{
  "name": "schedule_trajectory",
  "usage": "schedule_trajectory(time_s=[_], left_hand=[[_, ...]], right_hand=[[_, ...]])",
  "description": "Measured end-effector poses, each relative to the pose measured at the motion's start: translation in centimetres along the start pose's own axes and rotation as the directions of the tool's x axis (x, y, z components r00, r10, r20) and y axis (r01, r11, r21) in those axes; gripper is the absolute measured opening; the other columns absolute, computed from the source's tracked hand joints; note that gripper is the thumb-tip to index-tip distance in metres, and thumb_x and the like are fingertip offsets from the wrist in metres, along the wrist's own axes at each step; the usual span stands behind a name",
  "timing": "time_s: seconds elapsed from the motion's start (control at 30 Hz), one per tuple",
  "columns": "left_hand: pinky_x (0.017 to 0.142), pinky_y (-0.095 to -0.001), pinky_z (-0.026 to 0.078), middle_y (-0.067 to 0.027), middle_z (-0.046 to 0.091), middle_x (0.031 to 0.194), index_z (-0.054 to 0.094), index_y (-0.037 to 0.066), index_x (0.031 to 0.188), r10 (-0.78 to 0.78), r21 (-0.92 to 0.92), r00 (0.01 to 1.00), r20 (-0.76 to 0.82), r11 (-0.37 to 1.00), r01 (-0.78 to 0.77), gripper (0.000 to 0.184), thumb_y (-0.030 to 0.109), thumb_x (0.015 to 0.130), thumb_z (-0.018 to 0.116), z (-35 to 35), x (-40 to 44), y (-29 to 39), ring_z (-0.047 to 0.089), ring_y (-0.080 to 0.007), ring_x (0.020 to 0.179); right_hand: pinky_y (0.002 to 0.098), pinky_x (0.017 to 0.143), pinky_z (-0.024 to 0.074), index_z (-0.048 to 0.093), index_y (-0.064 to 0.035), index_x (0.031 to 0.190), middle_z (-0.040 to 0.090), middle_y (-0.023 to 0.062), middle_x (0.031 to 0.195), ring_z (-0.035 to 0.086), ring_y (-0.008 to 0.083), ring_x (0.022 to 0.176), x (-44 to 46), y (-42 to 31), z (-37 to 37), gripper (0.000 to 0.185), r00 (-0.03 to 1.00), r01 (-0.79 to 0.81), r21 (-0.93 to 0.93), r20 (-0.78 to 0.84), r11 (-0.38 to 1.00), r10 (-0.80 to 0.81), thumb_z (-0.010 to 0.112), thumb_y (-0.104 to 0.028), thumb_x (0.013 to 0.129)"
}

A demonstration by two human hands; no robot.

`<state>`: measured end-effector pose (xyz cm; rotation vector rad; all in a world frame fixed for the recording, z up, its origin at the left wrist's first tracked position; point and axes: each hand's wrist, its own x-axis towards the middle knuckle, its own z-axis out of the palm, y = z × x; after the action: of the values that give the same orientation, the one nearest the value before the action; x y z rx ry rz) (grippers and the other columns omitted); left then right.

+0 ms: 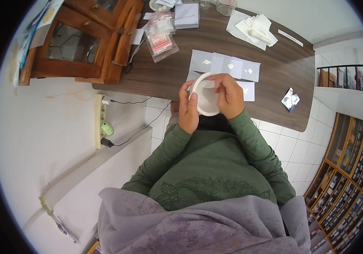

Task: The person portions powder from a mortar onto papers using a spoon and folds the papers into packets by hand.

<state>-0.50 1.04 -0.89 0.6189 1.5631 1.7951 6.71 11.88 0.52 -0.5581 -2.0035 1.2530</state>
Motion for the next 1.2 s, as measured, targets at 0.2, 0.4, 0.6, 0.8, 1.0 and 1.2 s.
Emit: schedule_trajectory(time_s=[0.2,0.4,0.6,0.8,1.0,1.2], left_hand=[[0.086,-0.0256,0.032,-0.0105,0.042,0.109,0.03,0.004,0.12,0.02,-0.008,1.0,0.018,1.0,-0.02,0.036,0.024,0.09,0.028,-0.3,0.3,0.8,0.041,-0.0137,0.098],[0.088,-0.0262,0.031,-0.0114,0.041,0.112,0.03,0.002,0.119,-0.028,-0.135,0.999,0.022,0.99,0.031,0.038,0.026,0.09,0.025,-0.2,0.5,0.6,0.039,-0.0143,0.102],[0.089,-0.0262,0.03,-0.0117,0.039,0.114,0.029,0.002,0.119,-0.058,-0.21,0.998,-0.017,0.976,0.053,0.038,0.027,0.09,0.024,0.6,0.5,1.6,0.038,-0.0148,0.104],[0.09,-0.0296,0.033,-0.0127,0.038,0.117,0.025,0.001,0.122,-0.018,-0.098,1.0,-0.006,0.995,0.017,0.044,0.032,0.09,0.025,0.9,0.6,1.3,0.04,-0.0178,0.107],[0.09,-0.029,0.033,-0.0124,0.038,0.117,0.025,0.001,0.123,-0.014,-0.07,1.0,-0.022,0.997,0.012,0.045,0.032,0.09,0.024,0.9,0.4,1.5,0.04,-0.0172,0.106],[0.09,-0.0275,0.03,-0.012,0.039,0.115,0.026,0.001,0.122,0.039,-0.041,0.999,0.022,0.998,-0.038,0.044,0.032,0.091,0.024,0.8,0.4,1.5,0.039,-0.0167,0.105]], right_hand=[[0.0275,0.056,0.0418,0.048,-0.0016,0.074,0.053,0.0097,0.073,0.05,0.0231,0.061,0.5,-0.9,-0.6,0.025,0.962,0.127,0.038,0.24,0.991,-0.132,0.036,0.013,0.057],[0.0295,0.054,0.0421,0.046,-0.0013,0.072,0.053,0.0103,0.073,0.051,0.0251,0.061,0.9,-2.6,-2.6,0.025,0.952,0.123,0.034,0.279,0.992,-0.128,0.037,0.014,0.055],[0.0324,0.049,0.0423,0.045,-0.0027,0.077,0.05,0.0097,0.074,0.051,0.0271,0.057,1.4,-3.3,-2.6,0.024,0.989,0.142,-0.281,0.008,0.949,-0.146,0.042,0.012,0.059],[0.0278,0.052,0.0436,0.049,0.0015,0.082,0.05,0.01,0.07,0.052,0.0198,0.056,1.2,-2.8,-1.2,0.027,0.996,0.078,-0.352,-0.012,0.933,-0.088,0.037,0.015,0.062],[0.0322,0.053,0.0444,0.044,-0.001,0.074,0.054,0.0115,0.073,0.054,0.0271,0.059,1.3,-2.1,-0.5,0.019,0.997,0.043,-0.176,-0.054,0.983,-0.054,0.04,0.013,0.062],[0.0344,0.054,0.0435,0.043,-0.0022,0.071,0.053,0.0115,0.071,0.053,0.0307,0.062,1.3,-2.2,-0.3,0.016,1.0,0.009,-0.072,-0.023,0.997,-0.011,0.041,0.012,0.063]])
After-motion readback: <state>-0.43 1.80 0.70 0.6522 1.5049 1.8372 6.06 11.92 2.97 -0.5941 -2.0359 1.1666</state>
